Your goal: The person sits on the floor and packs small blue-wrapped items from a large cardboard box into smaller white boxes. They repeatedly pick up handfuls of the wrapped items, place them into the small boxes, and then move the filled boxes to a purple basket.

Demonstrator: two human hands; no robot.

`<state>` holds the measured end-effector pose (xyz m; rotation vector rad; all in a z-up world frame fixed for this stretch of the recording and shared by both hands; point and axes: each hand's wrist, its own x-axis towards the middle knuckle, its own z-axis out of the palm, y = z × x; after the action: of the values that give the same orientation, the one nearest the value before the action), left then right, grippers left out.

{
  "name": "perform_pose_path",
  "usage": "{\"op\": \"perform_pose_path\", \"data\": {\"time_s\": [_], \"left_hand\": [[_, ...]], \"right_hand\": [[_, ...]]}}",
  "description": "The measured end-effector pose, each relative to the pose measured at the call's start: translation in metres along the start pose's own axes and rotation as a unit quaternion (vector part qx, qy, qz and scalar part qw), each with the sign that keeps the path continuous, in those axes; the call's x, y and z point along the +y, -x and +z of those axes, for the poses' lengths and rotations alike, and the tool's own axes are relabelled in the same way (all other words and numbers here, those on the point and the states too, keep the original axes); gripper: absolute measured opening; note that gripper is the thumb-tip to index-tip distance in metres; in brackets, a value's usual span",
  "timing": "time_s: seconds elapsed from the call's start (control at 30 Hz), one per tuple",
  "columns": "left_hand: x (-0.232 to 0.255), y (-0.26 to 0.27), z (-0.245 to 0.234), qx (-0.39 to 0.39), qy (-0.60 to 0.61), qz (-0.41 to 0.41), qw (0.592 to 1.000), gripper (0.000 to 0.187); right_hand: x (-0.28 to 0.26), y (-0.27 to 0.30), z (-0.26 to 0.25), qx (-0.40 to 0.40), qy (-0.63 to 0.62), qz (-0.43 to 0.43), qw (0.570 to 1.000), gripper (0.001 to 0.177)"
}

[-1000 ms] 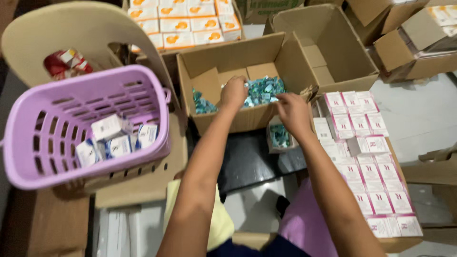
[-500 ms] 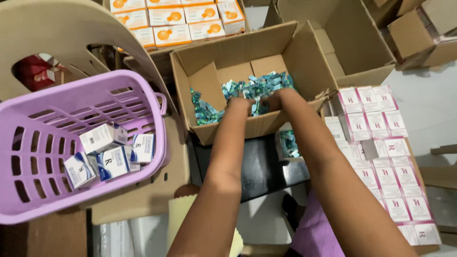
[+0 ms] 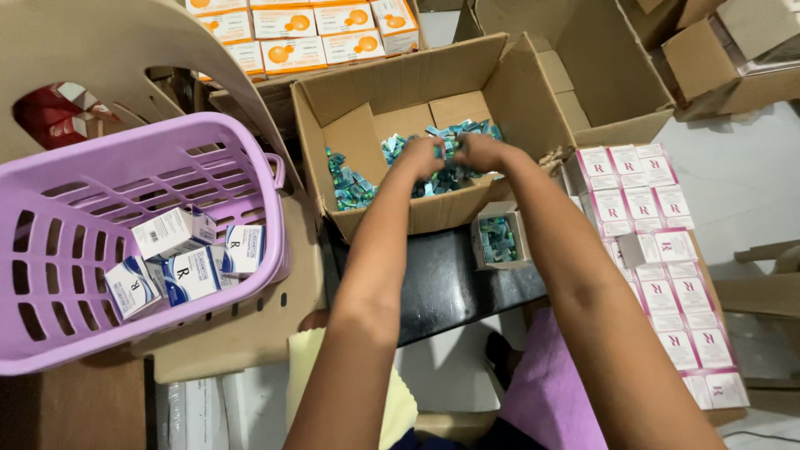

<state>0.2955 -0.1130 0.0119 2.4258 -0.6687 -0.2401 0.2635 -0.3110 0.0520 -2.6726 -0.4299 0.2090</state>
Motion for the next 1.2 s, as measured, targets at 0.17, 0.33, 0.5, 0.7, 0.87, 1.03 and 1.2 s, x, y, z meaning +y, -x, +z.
{"op": "perform_pose_path", "data": {"time_s": [0.17,0.33,0.5,0.7,0.87,1.03,1.2], "left_hand": [[0.047,0.040,-0.042,0.175,0.166,0.021,0.970,0.023],[0.085,0.114,-0.080,0.194,0.272,-0.001,0.943,0.025],[0.076,0.207,-0.049,0.191,0.341,0.032,0.920,0.023],[0.028,0.264,0.036,0.110,0.446,-0.191,0.868,0.014],[-0.003,0.251,0.081,0.187,0.309,-0.145,0.921,0.020],[0.011,0.255,0.085,0.260,0.118,-0.065,0.956,0.031],[0.050,0.265,0.059,0.099,0.024,-0.180,0.978,0.046]], "right_hand": [[-0.030,0.048,-0.047,0.053,-0.361,0.065,0.929,0.041],[-0.107,0.106,-0.055,0.098,-0.447,0.103,0.883,0.021],[-0.157,0.164,0.029,0.112,-0.616,0.143,0.766,0.010],[-0.146,0.187,0.144,0.063,-0.627,0.158,0.761,0.012],[-0.121,0.175,0.187,0.203,-0.316,0.124,0.918,0.019],[-0.132,0.181,0.194,0.240,-0.133,0.078,0.958,0.025],[-0.157,0.195,0.161,0.161,-0.096,0.119,0.975,0.041]]}}
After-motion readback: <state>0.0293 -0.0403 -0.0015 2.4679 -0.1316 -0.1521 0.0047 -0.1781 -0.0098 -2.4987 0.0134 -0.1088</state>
